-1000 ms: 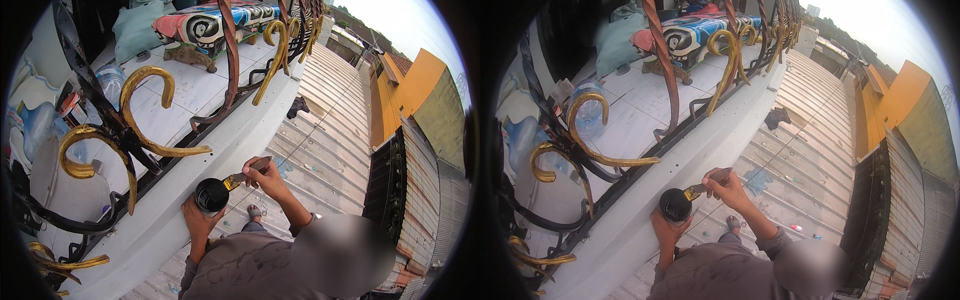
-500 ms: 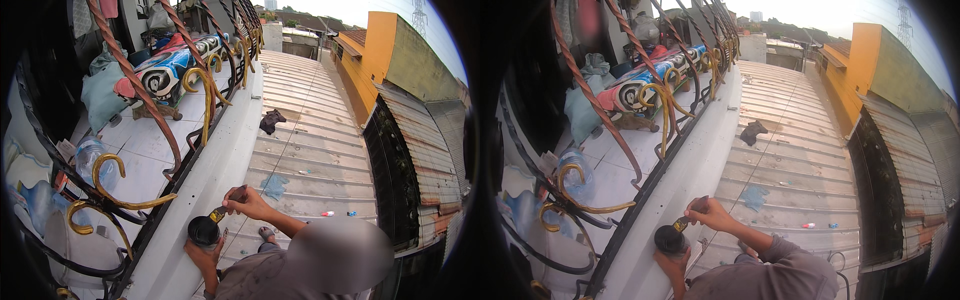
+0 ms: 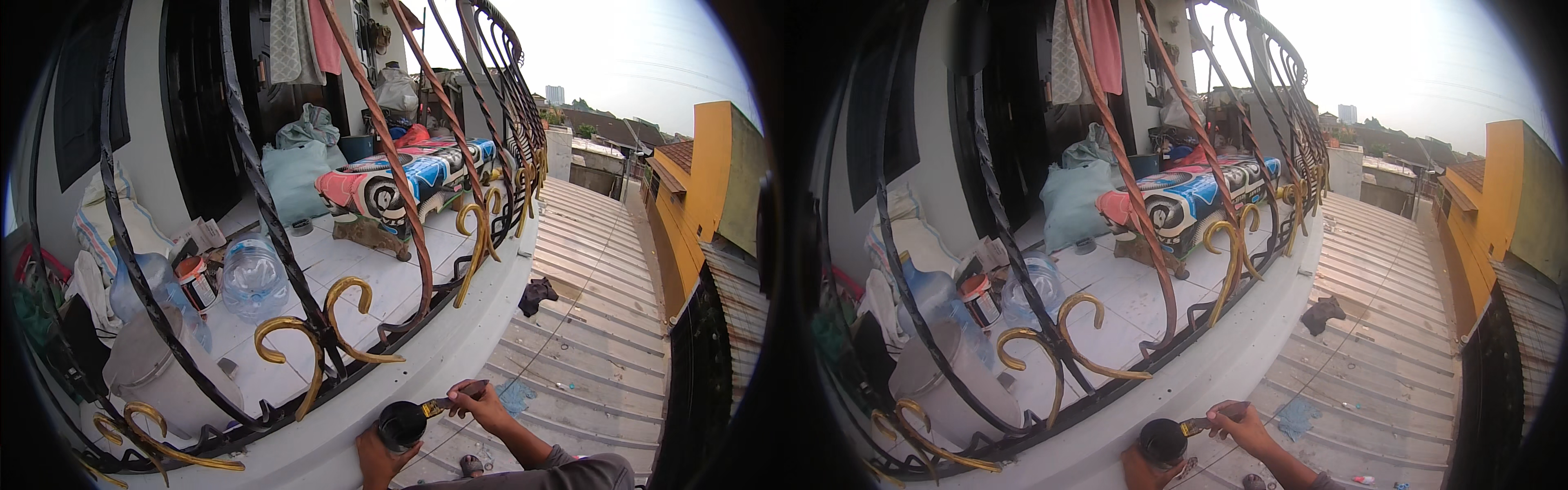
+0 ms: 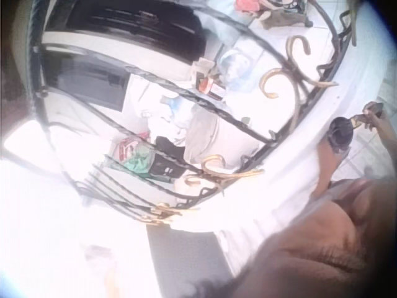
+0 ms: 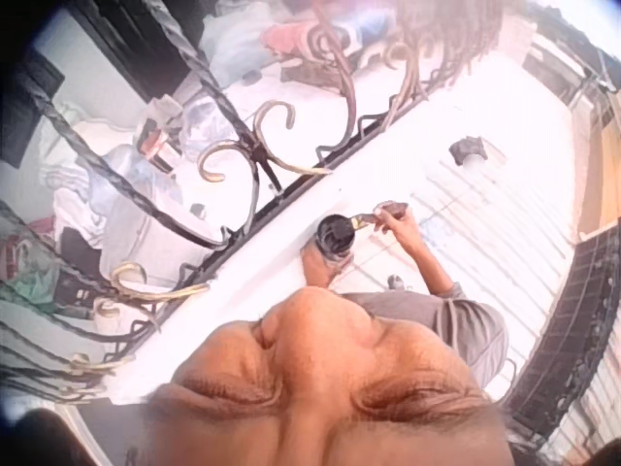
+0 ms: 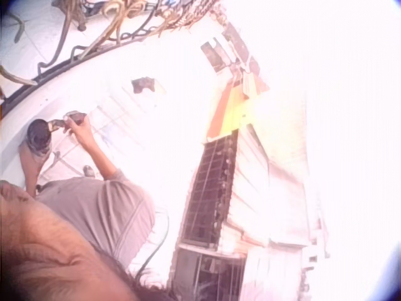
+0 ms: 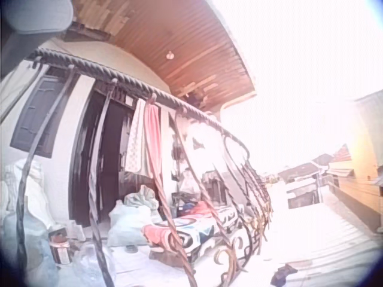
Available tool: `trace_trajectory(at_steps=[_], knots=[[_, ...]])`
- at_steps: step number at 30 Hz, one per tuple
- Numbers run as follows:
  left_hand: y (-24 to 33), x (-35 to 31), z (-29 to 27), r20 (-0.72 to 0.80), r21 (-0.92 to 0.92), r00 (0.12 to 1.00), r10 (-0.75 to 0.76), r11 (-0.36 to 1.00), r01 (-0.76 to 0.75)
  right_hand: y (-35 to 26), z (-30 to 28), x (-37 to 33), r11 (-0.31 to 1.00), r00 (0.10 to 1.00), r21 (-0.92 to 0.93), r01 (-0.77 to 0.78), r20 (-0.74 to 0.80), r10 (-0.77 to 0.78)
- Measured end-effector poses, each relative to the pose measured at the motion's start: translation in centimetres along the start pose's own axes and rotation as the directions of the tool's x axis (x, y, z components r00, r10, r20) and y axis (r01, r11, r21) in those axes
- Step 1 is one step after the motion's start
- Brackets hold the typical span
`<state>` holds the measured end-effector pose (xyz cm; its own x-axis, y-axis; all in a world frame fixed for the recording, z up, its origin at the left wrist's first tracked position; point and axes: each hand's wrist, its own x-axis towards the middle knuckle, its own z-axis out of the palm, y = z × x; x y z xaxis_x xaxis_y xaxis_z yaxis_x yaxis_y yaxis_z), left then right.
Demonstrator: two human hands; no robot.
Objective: The person paints the ornamental metal railing of a rooftop balcony with gold paint using a brush. They repeatedly dip the brush into a small paint can and apply the paint to the curved and straight sections of the railing.
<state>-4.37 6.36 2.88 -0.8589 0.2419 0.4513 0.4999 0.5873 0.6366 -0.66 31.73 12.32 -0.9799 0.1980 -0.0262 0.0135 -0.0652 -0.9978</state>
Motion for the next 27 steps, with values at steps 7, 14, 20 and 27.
trace_trajectory(at_steps=[7, 14, 20, 27], knots=[[-1.0, -0.3, 1.4, -0.067, -0.017, 0.998, 0.022, 1.0, -0.024, 1.4, -0.6, 0.7, 0.995, 0.996, -0.049, 0.09, 0.016, -0.089], [-2.1, -0.4, 3.1, -0.178, -0.034, 0.983, 0.042, 0.998, -0.049, 2.4, -0.7, 1.4, 0.993, 0.999, 0.113, 0.047, -0.029, -0.044], [-1.9, -0.8, 3.9, -0.254, 0.003, 0.967, 0.006, 1.0, -0.005, 3.2, -0.9, 1.9, 0.987, 0.999, 0.157, 0.026, -0.037, -0.02], [-0.6, -0.6, 5.5, -0.474, 0.264, 0.88, 0.038, 0.959, 0.101, 3.3, -2.1, 1.4, 0.994, 0.996, 0.047, 0.094, -0.008, -0.094]])
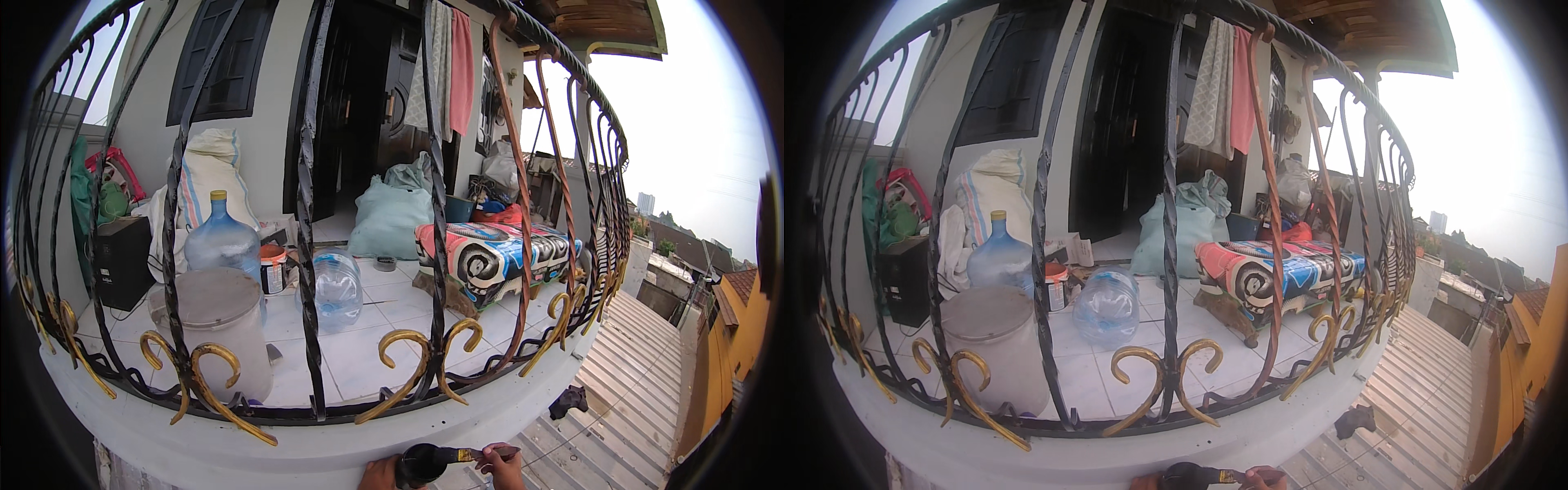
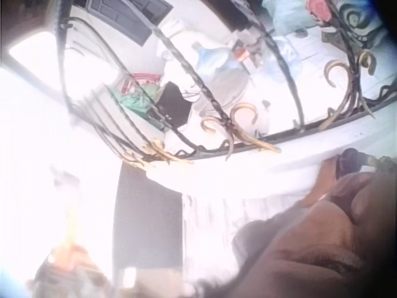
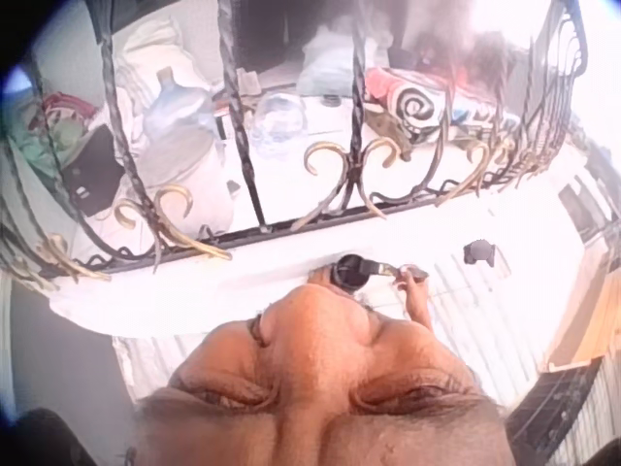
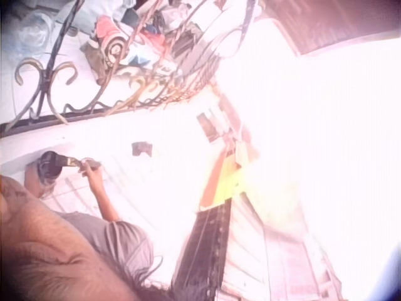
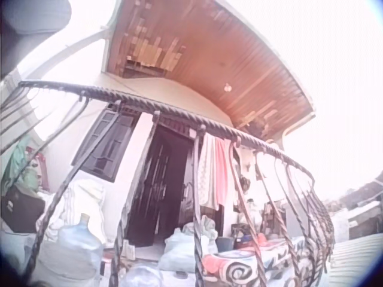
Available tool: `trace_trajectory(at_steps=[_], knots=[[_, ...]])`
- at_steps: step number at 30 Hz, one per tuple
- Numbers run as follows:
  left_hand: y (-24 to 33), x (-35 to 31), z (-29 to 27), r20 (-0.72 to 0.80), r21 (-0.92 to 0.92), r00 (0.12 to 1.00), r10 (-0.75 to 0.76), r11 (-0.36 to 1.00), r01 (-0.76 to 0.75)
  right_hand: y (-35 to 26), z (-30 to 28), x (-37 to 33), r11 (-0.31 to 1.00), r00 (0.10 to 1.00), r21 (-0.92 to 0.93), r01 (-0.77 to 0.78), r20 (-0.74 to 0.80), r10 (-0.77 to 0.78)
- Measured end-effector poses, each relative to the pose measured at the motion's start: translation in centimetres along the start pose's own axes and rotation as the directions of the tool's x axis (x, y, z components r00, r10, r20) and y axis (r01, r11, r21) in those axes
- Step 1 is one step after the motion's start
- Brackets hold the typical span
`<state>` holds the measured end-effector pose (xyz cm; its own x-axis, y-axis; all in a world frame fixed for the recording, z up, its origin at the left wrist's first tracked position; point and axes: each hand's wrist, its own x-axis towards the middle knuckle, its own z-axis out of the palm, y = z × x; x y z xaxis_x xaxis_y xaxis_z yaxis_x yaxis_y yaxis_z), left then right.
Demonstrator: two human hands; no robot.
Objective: The person paints the ornamental metal railing of a rooftop balcony with gold paint using a brush. They repeatedly dip the brush into a small paint can and apply the paint to the curved and straight sections of the railing.
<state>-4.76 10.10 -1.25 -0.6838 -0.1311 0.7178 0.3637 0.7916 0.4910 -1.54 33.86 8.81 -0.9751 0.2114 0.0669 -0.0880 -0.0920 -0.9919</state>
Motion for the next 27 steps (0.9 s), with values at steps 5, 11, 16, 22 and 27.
trace_trajectory(at_steps=[5, 11, 16, 22, 27], knots=[[1.0, 0.8, -3.7, 0.203, -0.233, 0.979, -0.019, 0.97, 0.067, 1.0, -1.1, -0.3, 0.99, 0.995, 0.113, -0.082, -0.053, 0.088], [2.0, 3.1, -7.1, 0.266, -0.335, 0.964, 0.031, 0.94, 0.062, -0.6, -5.3, 1.4, 0.916, 0.984, 0.402, -0.008, -0.161, 0.079], [2.7, 3.9, -8.5, 0.247, -0.36, 0.968, 0.039, 0.931, 0.054, -11.1, -8.1, 2.3, 0.788, 0.928, 0.494, 0.367, -0.143, -0.343], [2.1, 3.7, -8.7, 0.314, -0.39, 0.947, 0.072, 0.919, 0.06, -29.4, -1.6, 5.3, 0.673, 0.72, 0.257, 0.693, -0.268, -0.64], [1.3, 3.4, -8.2, 0.379, -0.363, 0.92, 0.102, 0.931, 0.046, -45.2, 9.5, 8.6, 0.446, 0.484, 0.327, 0.833, -0.039, -0.874]])
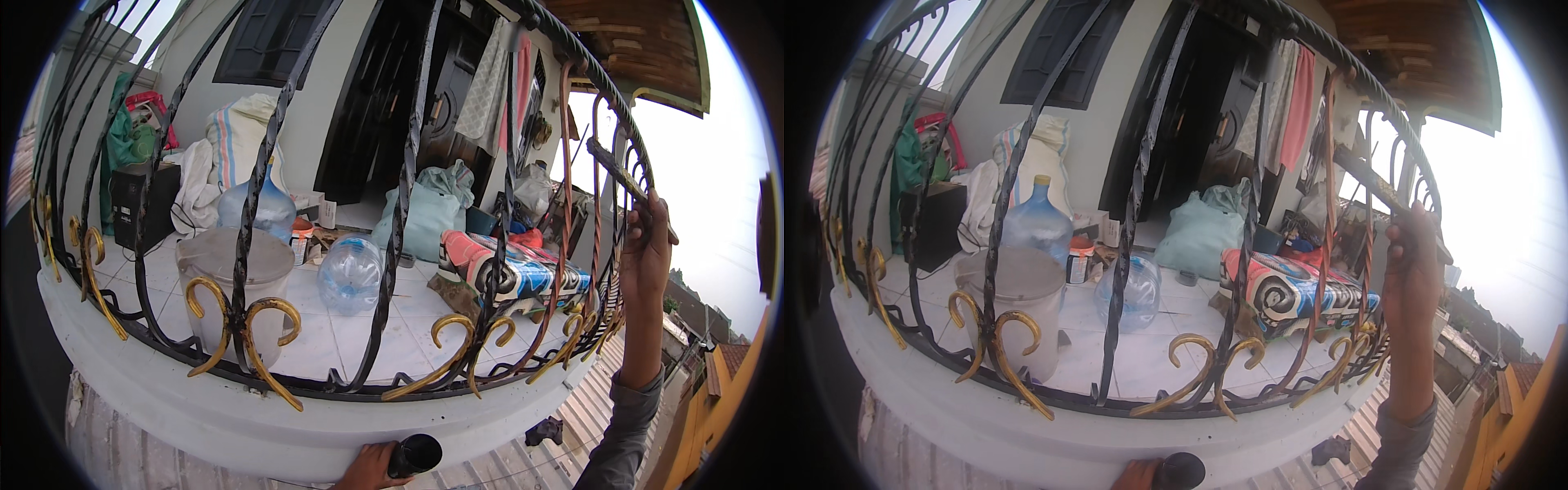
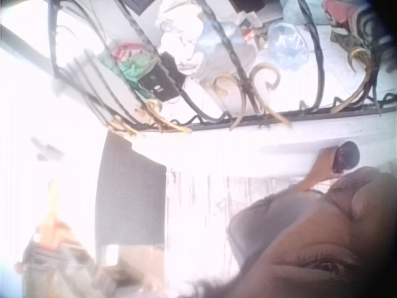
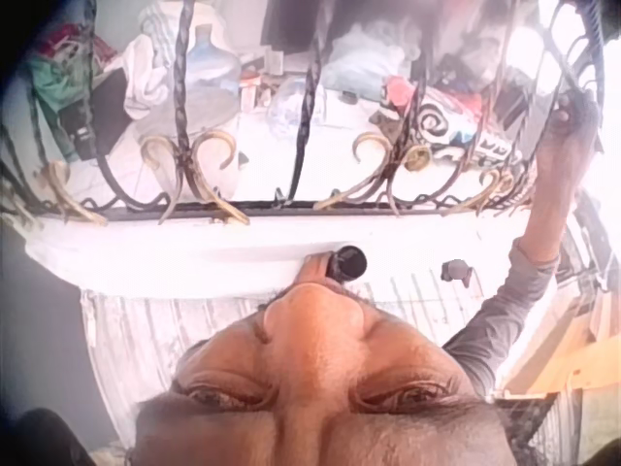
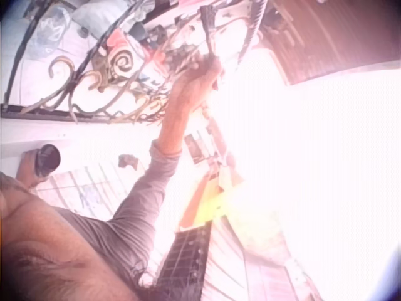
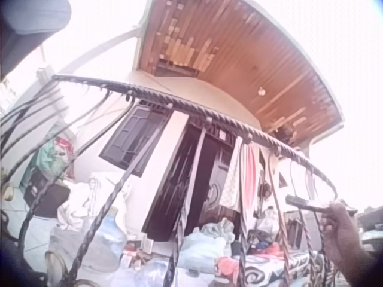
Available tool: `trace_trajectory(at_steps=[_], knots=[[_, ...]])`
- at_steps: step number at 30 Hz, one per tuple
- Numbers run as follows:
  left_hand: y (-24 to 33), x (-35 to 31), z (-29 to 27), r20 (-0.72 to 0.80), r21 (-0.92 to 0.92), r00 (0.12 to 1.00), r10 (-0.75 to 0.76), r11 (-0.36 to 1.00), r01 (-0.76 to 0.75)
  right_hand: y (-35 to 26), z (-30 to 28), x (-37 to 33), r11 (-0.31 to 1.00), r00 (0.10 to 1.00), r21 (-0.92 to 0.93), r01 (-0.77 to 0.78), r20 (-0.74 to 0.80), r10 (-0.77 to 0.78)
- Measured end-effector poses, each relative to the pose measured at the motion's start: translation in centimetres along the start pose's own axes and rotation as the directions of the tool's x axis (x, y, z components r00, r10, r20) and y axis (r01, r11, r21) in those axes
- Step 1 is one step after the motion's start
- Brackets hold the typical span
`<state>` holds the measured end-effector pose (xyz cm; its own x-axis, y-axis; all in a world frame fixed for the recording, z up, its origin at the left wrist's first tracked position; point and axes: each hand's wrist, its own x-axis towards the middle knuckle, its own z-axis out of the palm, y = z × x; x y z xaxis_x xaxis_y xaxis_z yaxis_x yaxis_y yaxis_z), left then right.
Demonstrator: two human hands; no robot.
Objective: The person paints the ornamental metal railing of a rooftop balcony with gold paint using a brush. They repeatedly dip the brush into a small paint can and apply the paint to the curved and straight sections of the railing.
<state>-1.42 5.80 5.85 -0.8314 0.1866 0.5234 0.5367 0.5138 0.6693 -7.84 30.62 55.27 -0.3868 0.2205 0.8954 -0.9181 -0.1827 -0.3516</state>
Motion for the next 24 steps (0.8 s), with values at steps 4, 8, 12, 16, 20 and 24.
trace_trajectory(at_steps=[4, 8, 12, 16, 20, 24], knots=[[-1.6, 0.4, 0.7, 0.152, -0.094, 0.979, -0.134, 0.984, 0.149, 0.7, 12.3, 11.1, 0.968, 0.965, 0.209, 0.14, 0.188, -0.181], [-3.6, 0.8, 2.3, 0.047, 0.103, 0.996, 0.078, 0.991, -0.082, 3.7, 21.7, 16.5, 0.963, 0.985, 0.21, 0.169, -0.012, -0.17], [-4.9, 0.6, 2.9, 0.112, 0.188, 0.986, 0.127, 0.971, -0.146, 5.8, 25.9, 15.8, 0.959, 0.992, 0.259, 0.116, -0.079, -0.099], [-4.8, 0.7, 2.7, 0.152, 0.088, 0.984, 0.094, 0.99, -0.108, 6.2, 27.5, 14.3, 0.933, 0.989, 0.348, 0.095, -0.14, -0.049], [-4.0, 0.5, 2.5, 0.058, 0.0, 0.997, 0.043, 0.999, -0.043, 6.5, 28.5, 14.2, 0.934, 0.991, 0.34, 0.11, -0.112, -0.076], [-4.7, 0.9, 2.7, 0.199, 0.129, 0.975, 0.097, 0.984, -0.124, 7.2, 28.7, 14.6, 0.923, 0.994, 0.369, 0.106, -0.075, -0.084]])
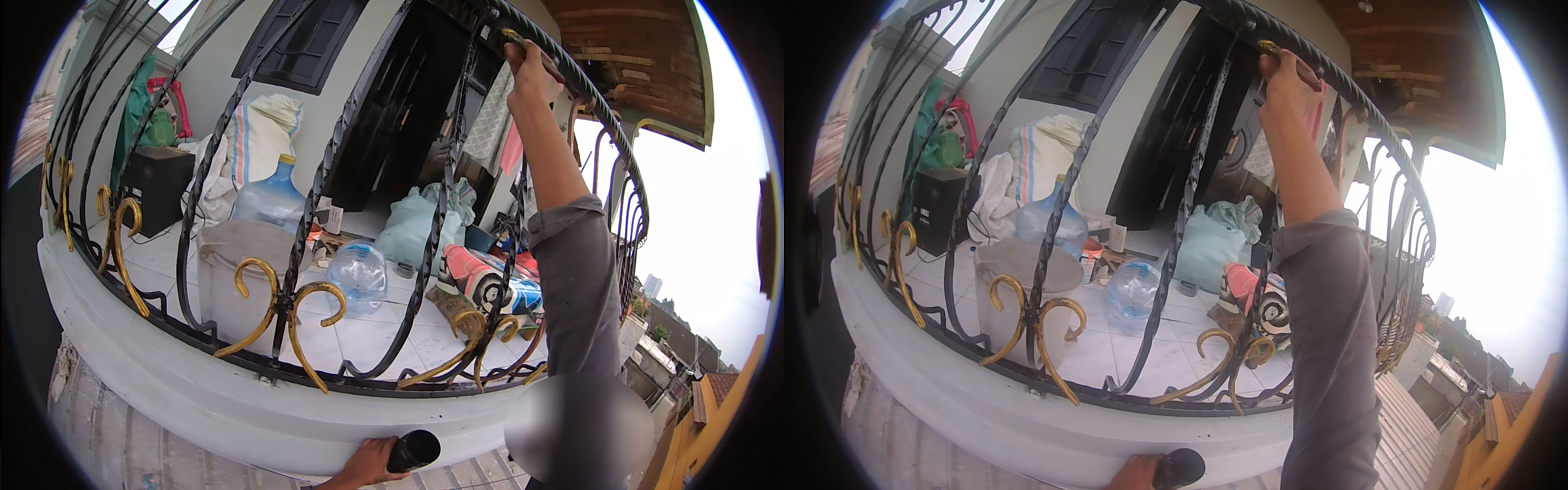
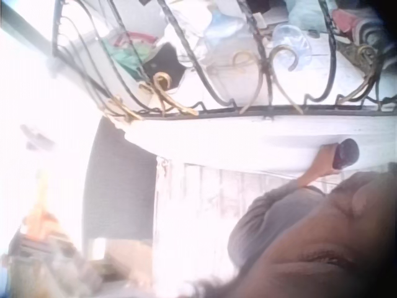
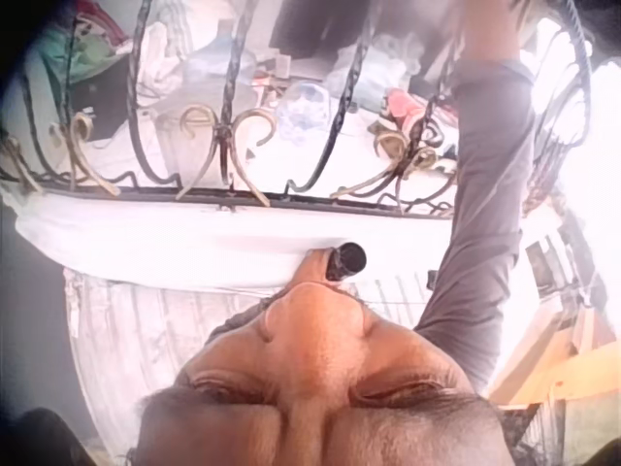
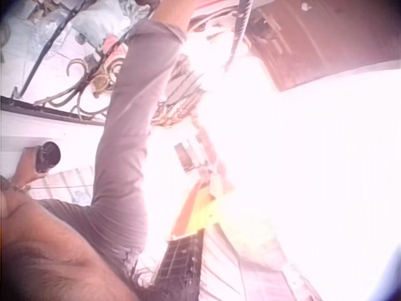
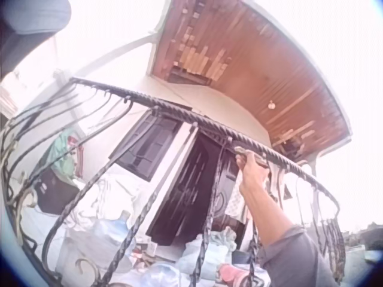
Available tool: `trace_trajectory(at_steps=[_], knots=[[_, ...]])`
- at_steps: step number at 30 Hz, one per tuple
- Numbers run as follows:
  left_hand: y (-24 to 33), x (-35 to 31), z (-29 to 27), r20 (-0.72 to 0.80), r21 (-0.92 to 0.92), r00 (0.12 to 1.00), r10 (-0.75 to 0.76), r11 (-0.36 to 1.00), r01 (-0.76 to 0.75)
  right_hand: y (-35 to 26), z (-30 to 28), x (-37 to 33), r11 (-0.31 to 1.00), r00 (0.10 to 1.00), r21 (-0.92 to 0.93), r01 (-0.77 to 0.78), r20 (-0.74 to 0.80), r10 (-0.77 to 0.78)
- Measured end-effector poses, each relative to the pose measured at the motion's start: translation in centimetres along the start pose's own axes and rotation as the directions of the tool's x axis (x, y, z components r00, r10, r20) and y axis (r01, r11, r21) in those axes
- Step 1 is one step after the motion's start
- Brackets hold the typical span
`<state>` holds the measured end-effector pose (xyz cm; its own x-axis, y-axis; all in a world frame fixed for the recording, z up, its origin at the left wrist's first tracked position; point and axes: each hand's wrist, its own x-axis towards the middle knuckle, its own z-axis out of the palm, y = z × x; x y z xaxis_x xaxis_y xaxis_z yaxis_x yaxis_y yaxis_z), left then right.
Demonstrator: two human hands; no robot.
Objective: The person paints the ornamental metal railing of a rooftop balcony with gold paint using a brush. They repeatedly dip the brush into a small paint can and apply the paint to the curved and straight sections of the railing.
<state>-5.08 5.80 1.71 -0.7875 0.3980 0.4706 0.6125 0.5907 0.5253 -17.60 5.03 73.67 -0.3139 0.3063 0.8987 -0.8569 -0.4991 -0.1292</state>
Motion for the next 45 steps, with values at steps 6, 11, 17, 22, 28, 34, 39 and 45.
trace_trajectory(at_steps=[6, 11, 17, 22, 28, 34, 39, 45], knots=[[-1.1, 0.0, 1.2, 0.018, 0.008, 1.0, -0.005, 1.0, 0.004, 0.0, -0.7, 1.0, 0.949, 0.995, -0.315, -0.011, 0.087, 0.04], [-0.4, -0.1, 0.6, -0.063, 0.005, 0.998, 0.017, 1.0, -0.017, 1.0, -0.4, 0.8, 0.983, 0.988, -0.121, 0.138, 0.086, -0.129], [2.0, -0.8, -1.0, -0.235, -0.205, 0.97, -0.06, 0.979, 0.011, 0.9, -0.1, 1.2, 0.935, 0.97, -0.272, 0.227, 0.151, -0.192], [2.1, -0.8, -1.5, -0.242, -0.237, 0.969, -0.051, 0.972, -0.008, 0.4, 0.0, 2.6, 0.986, 0.986, -0.064, 0.151, 0.081, -0.145], [1.9, -1.0, -1.9, -0.255, -0.231, 0.967, -0.023, 0.972, -0.038, 0.0, -0.9, 2.9, 0.902, 0.949, -0.338, 0.267, 0.254, -0.186], [1.6, -0.4, -1.3, -0.199, -0.231, 0.978, -0.068, 0.973, 0.021, -0.7, -0.8, 3.7, 0.939, 0.935, -0.208, 0.273, 0.289, -0.207], [0.9, 0.1, 0.5, -0.309, -0.195, 0.95, -0.037, 0.98, -0.025, -3.1, -0.2, 3.5, 0.709, 0.886, -0.541, 0.452, 0.361, -0.289], [1.1, -0.7, -0.1, -0.31, -0.107, 0.95, 0.027, 0.992, -0.063, -3.5, -0.1, 2.6, 0.8, 0.904, -0.443, 0.405, 0.322, -0.28]])
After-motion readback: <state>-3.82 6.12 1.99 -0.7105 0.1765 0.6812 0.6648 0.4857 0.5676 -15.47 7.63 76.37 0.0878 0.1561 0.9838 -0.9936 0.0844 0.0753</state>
